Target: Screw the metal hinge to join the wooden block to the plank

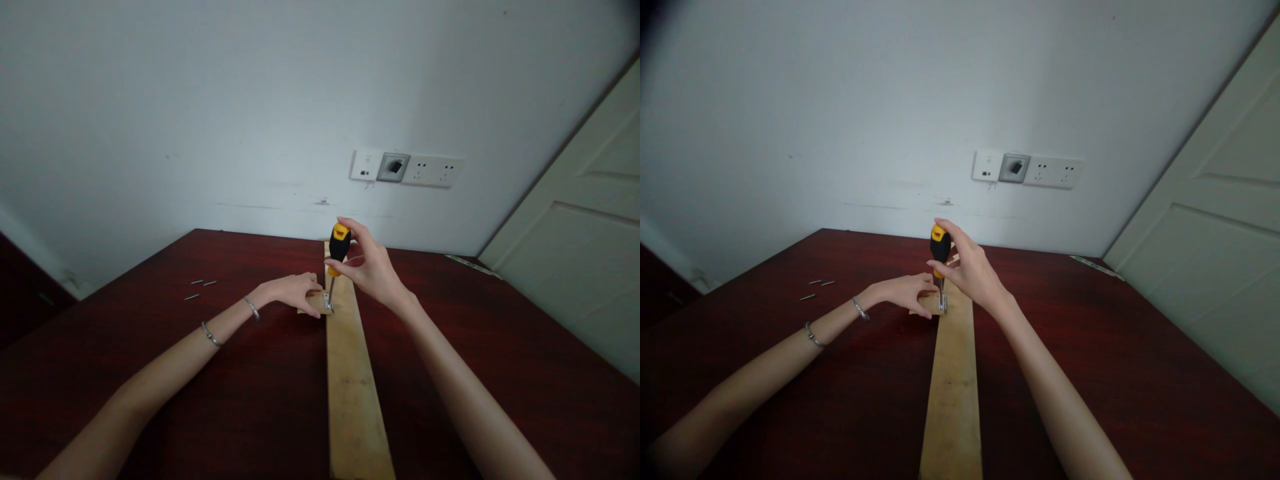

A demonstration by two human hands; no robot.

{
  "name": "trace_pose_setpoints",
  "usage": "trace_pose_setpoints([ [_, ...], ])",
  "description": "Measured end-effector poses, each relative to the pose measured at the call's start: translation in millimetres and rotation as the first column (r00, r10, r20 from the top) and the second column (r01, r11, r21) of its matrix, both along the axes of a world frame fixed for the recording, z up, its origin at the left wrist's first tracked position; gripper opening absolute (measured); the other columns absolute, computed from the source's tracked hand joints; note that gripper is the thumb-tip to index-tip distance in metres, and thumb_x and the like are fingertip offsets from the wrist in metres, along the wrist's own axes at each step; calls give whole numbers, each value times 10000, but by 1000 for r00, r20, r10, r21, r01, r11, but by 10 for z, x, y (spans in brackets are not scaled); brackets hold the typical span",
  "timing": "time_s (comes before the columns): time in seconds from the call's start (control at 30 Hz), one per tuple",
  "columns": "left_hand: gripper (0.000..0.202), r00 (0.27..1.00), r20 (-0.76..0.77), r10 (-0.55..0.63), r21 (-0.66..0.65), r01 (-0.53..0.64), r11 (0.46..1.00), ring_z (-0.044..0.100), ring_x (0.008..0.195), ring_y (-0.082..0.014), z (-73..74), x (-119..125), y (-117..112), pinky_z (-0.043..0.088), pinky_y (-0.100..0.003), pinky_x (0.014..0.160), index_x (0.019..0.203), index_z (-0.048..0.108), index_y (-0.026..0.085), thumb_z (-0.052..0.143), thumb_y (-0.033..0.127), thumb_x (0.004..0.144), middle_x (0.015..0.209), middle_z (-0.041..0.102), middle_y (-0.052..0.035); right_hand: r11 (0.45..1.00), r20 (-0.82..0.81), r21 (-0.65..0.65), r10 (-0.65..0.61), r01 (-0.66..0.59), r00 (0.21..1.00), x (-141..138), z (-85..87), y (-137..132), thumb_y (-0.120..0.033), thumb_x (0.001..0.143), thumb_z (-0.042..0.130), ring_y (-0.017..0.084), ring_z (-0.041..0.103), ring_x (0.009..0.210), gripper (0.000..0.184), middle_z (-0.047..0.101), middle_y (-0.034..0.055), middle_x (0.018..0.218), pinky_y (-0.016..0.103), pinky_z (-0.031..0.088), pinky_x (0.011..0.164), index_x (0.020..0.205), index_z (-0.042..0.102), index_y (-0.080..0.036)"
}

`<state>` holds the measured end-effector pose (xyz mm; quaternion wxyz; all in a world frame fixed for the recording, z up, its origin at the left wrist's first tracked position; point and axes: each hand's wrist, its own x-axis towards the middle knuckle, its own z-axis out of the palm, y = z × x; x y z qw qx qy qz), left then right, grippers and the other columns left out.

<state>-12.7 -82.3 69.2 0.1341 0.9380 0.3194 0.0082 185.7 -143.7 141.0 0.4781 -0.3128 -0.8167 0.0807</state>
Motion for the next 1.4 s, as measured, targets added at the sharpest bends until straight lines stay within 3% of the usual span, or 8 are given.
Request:
trace_pose_setpoints([
  [0.17,619,1000,-17,-9,-9,9,1000,505,864,-213,2,-4,-2,384,-288,690,1069,602,193,605,657,659,1024,513,-72,999,10,-31,-11,12,1000,25,23,-4,-291,783,618,174,588,835,651,457,87,1303,306,565,621,1358,313,-284],
  [0.33,617,1000,-9,-10,-7,10,1000,491,892,-218,2,-3,2,377,-280,707,1076,602,196,625,639,646,1032,503,-68,993,89,24,-115,113,989,47,62,-29,-296,767,643,168,572,754,643,504,85,1220,345,526,658,1331,334,-277],
  [0.67,585,1000,12,-10,-30,11,999,499,874,-211,4,-6,8,383,-276,700,1061,596,206,648,618,649,1036,499,-65,993,170,-79,-78,93,982,5,153,-78,-194,758,558,148,519,621,776,549,53,951,334,492,597,1423,165,-266],
  [0.8,592,1000,3,-6,-31,6,999,491,917,-222,9,-7,3,383,-283,727,1091,586,211,652,601,650,1067,495,-66,993,221,-70,-82,100,972,-8,229,-65,-214,734,565,158,522,655,696,552,36,901,325,463,616,1360,260,-242],
  [0.93,561,1000,-8,-5,-36,5,999,479,946,-230,22,0,-10,379,-295,754,1065,592,207,642,588,656,1082,487,-66,991,239,-41,-117,130,964,-42,300,-33,-344,765,595,153,525,676,515,568,33,911,301,424,635,1221,381,-238],
  [1.03,546,1000,-18,-1,-40,0,999,485,916,-231,34,9,-20,379,-298,722,1032,598,202,641,592,653,1044,497,-67,983,256,5,-179,184,950,-83,367,-2,-439,783,590,147,504,660,387,567,16,809,272,374,608,1068,450,-217],
  [1.13,528,1000,-10,3,-34,-4,999,497,892,-227,36,7,-17,379,-291,696,1006,600,210,646,595,648,1017,512,-61,976,326,18,-212,218,921,-116,458,46,-417,792,581,136,471,618,296,541,-2,712,258,333,579,972,483,-203],
  [1.4,618,996,-88,29,45,-25,999,539,884,-244,-51,-63,62,396,-316,685,1057,602,208,662,622,602,1097,531,-82,989,534,-138,24,60,845,-110,634,189,-217,735,567,146,530,692,345,616,39,817,260,385,636,1077,567,-176],
])
